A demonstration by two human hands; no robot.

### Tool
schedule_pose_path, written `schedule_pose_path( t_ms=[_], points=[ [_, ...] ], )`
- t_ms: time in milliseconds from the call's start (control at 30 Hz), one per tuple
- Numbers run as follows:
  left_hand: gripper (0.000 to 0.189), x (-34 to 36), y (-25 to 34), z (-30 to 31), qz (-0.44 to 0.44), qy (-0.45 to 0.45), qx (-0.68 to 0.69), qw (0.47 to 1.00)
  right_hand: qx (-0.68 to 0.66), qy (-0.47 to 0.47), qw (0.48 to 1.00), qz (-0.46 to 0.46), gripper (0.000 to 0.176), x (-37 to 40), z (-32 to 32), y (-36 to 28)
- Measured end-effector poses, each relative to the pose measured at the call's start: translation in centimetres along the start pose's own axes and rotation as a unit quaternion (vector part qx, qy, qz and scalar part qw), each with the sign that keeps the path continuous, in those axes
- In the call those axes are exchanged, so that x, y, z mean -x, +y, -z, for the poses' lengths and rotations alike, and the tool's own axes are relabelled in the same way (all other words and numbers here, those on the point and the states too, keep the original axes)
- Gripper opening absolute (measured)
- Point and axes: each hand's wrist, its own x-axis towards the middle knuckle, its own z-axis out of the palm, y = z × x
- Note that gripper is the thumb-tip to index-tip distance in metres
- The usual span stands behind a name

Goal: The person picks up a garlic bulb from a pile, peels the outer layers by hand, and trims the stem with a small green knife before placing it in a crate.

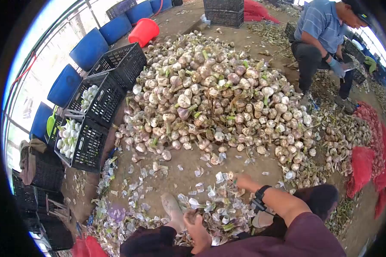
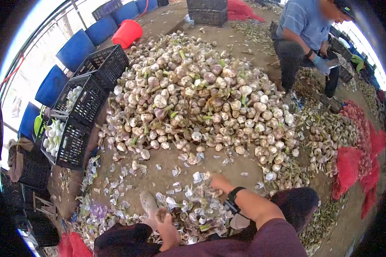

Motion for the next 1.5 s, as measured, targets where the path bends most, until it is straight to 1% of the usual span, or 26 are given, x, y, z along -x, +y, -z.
schedule_pose_path(
  t_ms=[100, 167, 233, 267, 367, 433, 500, 533, 567, 600, 633, 667, 733, 767, 800, 867, 900, 933, 1033, 1067, 1167, 1200, 1300, 1333, 1433, 1500],
  points=[
    [0.037, -0.3, -0.2, -1.5, 0.04, 0.02, 0.001, 0.999, -0.003, 0.174, 0.983, 0.061, 0.03, -4.8, 3.2, -1.0],
    [0.038, -0.7, -0.1, -2.2, 0.047, 0.026, -0.035, 0.998, 0.012, 0.3, 0.934, 0.193, 0.036, -9.0, 5.6, -2.2],
    [0.034, -1.3, -0.7, -2.1, 0.049, 0.007, -0.059, 0.997, 0.123, 0.432, 0.865, 0.224, 0.032, -11.6, 7.3, -5.1],
    [0.035, -1.9, -1.2, -1.7, 0.055, 0.008, -0.078, 0.995, 0.161, 0.43, 0.863, 0.21, 0.028, -12.3, 8.1, -6.3],
    [0.042, -2.4, -2.2, -0.8, 0.084, -0.015, -0.179, 0.98, 0.074, 0.162, 0.976, 0.127, 0.038, -14.4, 9.7, -7.4],
    [0.057, -2.9, -2.8, 0.2, 0.107, -0.01, -0.275, 0.955, 0.123, 0.252, 0.948, 0.148, 0.039, -16.9, 7.1, -6.0],
    [0.054, -2.4, -1.7, -0.8, 0.119, -0.008, -0.168, 0.979, 0.216, 0.204, 0.945, 0.139, 0.057, -14.8, 7.7, -7.2],
    [0.053, -2.0, -1.4, -1.3, 0.125, -0.016, -0.113, 0.985, 0.232, 0.163, 0.954, 0.1, 0.053, -13.5, 7.1, -7.7],
    [0.053, -2.2, -2.3, -1.1, 0.104, -0.028, -0.13, 0.986, 0.165, 0.154, 0.972, 0.066, 0.052, -13.2, 6.1, -6.9],
    [0.053, -2.4, -3.7, -0.7, 0.082, -0.041, -0.146, 0.985, 0.187, 0.187, 0.962, 0.071, 0.049, -12.4, 5.4, -6.7],
    [0.053, -2.6, -4.9, 0.0, 0.061, -0.055, -0.163, 0.983, 0.073, 0.157, 0.985, 0.014, 0.047, -11.3, 4.8, -6.2],
    [0.056, -0.8, -0.3, -1.8, 0.138, -0.048, -0.162, 0.976, -0.039, 0.141, 0.988, -0.048, 0.045, -8.9, 5.3, -7.4],
    [0.06, -1.3, -2.0, -1.0, 0.133, -0.078, -0.113, 0.981, -0.234, 0.093, 0.967, 0.025, 0.04, -14.4, -2.6, 1.4],
    [0.061, -1.2, -2.6, -0.6, 0.132, -0.096, -0.091, 0.982, -0.351, 0.034, 0.935, 0.022, 0.042, -9.6, -1.5, -1.3],
    [0.064, 1.3, 3.0, -2.2, 0.206, -0.112, -0.003, 0.972, -0.46, -0.021, 0.888, 0.005, 0.045, -4.2, 0.2, -4.8],
    [0.044, 0.3, 0.3, -1.9, 0.204, -0.123, 0.14, 0.961, -0.554, -0.054, 0.828, 0.063, 0.042, 3.8, 0.8, -8.7],
    [0.035, -0.4, -0.9, -1.7, 0.201, -0.129, 0.211, 0.948, -0.499, -0.034, 0.858, 0.117, 0.042, 7.7, 1.7, -10.7],
    [0.038, -0.4, -1.1, -1.3, 0.191, -0.211, 0.252, 0.925, -0.441, -0.012, 0.881, 0.168, 0.042, 11.3, 2.6, -12.6],
    [0.041, -0.2, -0.6, -0.8, 0.208, -0.272, 0.222, 0.913, -0.299, 0.116, 0.907, 0.274, 0.041, 14.5, 1.6, -12.8],
    [0.041, 0.7, -0.4, -1.3, 0.163, -0.26, 0.23, 0.924, -0.255, 0.167, 0.905, 0.298, 0.04, 15.1, 1.3, -12.4],
    [0.041, 1.3, -0.1, -0.9, 0.079, -0.297, 0.078, 0.949, -0.239, 0.194, 0.91, 0.277, 0.042, 16.6, 2.0, -11.2],
    [0.045, 0.8, -0.5, -0.6, -0.113, -0.31, -0.069, 0.942, -0.248, 0.209, 0.911, 0.255, 0.034, 18.4, 3.4, -12.9],
    [0.05, 1.6, 0.1, -0.5, -0.212, -0.32, -0.124, 0.915, -0.289, 0.182, 0.927, 0.156, 0.024, 19.9, 3.4, -13.5],
    [0.055, 3.1, 2.9, -0.2, -0.258, -0.31, -0.213, 0.89, -0.435, 0.149, 0.869, 0.182, 0.022, 16.3, 0.3, -9.8],
    [0.055, 3.0, 2.4, 0.2, -0.279, -0.33, -0.197, 0.88, -0.439, 0.151, 0.875, 0.138, 0.025, 19.1, 2.0, -11.7],
    [0.056, 4.0, 3.4, 0.6, -0.24, -0.345, -0.16, 0.893, -0.411, 0.125, 0.893, 0.136, 0.026, 21.1, 3.7, -13.2]
  ],
)
